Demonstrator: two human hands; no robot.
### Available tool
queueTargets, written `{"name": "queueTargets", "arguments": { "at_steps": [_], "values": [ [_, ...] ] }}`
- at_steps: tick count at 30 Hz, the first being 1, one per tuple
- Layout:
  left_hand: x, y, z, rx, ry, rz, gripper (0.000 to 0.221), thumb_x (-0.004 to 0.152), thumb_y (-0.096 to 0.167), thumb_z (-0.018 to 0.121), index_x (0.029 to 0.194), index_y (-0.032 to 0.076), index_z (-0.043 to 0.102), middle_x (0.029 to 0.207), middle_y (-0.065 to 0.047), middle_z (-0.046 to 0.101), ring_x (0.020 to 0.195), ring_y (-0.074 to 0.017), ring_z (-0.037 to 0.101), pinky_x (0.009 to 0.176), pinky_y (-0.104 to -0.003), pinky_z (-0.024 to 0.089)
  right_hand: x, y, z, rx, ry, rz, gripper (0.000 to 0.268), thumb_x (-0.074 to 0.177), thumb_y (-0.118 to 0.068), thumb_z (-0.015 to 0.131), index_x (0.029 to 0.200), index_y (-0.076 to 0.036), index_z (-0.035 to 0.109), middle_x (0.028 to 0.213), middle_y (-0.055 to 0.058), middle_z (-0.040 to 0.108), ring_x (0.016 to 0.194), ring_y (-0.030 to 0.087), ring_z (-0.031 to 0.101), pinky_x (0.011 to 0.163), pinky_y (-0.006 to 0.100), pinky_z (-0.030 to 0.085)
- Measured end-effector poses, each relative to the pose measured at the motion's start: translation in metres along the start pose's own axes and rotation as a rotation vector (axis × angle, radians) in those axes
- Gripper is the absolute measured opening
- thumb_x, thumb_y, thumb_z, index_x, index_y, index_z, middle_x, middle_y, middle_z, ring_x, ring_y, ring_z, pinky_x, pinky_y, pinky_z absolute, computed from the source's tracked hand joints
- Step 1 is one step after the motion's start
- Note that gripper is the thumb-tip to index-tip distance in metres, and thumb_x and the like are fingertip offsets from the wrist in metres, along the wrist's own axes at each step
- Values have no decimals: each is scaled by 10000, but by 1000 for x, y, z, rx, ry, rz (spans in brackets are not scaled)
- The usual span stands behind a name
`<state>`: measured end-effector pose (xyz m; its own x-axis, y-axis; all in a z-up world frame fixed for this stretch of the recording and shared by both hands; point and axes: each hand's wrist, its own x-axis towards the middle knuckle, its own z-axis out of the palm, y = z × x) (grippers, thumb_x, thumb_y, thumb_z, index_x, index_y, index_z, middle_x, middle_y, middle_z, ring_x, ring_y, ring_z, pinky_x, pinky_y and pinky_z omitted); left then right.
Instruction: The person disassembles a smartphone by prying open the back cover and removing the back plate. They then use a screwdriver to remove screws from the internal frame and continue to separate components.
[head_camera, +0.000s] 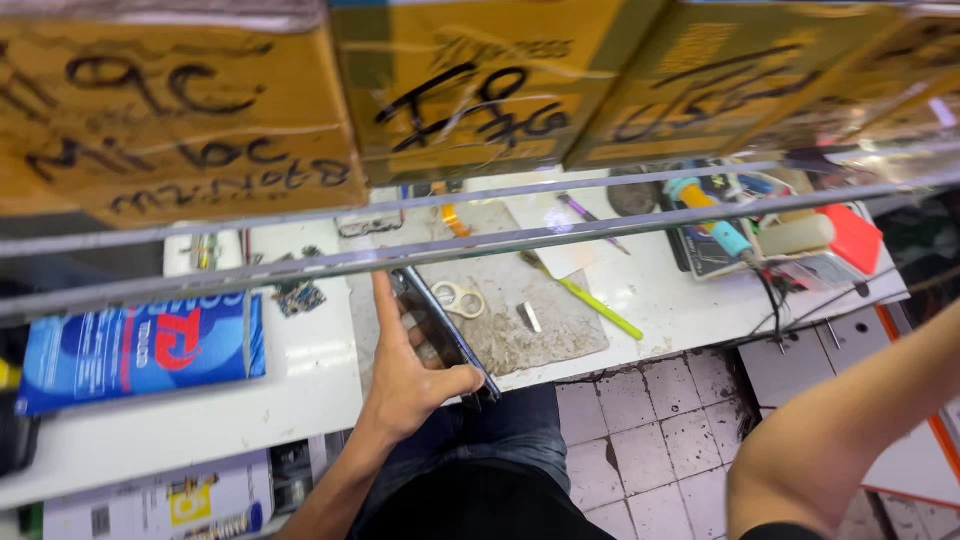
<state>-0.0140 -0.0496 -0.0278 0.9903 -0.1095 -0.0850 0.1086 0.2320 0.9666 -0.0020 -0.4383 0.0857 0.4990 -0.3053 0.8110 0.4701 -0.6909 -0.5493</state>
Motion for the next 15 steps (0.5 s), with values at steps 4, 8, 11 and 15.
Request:
{"name": "queueTargets", "arguments": {
  "at_steps": [4,8,11,15],
  "values": [
    [-3,-3,-3,47,53,-2,1491,551,-11,827,1604,184,-211,1381,-227,465,1140,-329,619,845,-423,637,-82,-62,61,-10,-611,213,210,871,-169,782,1026,-38,727,914,75,737,669,201,671,602,323,517],
    [-10,-3,1,48,62,59,1460,564,11,829,1612,168,-174,1429,-214,432,1204,-301,615,891,-423,644,-125,-79,132,-285,-827,76,300,833,-247,812,1034,-41,729,926,111,715,736,287,672,623,377,519],
    [-15,0,1,43,63,40,1430,561,30,808,1628,186,-130,1410,-220,438,1165,-308,631,881,-423,647,-139,-79,147,-369,-872,73,301,853,-273,786,1047,-54,716,952,120,699,813,341,676,666,431,523],
    [-16,2,-2,82,56,55,1441,555,45,829,1627,213,-119,1464,-198,416,1202,-302,635,915,-415,651,-139,-70,152,-325,-966,219,239,837,-236,768,994,-65,713,906,105,697,819,329,680,674,436,512]
  ]
}}
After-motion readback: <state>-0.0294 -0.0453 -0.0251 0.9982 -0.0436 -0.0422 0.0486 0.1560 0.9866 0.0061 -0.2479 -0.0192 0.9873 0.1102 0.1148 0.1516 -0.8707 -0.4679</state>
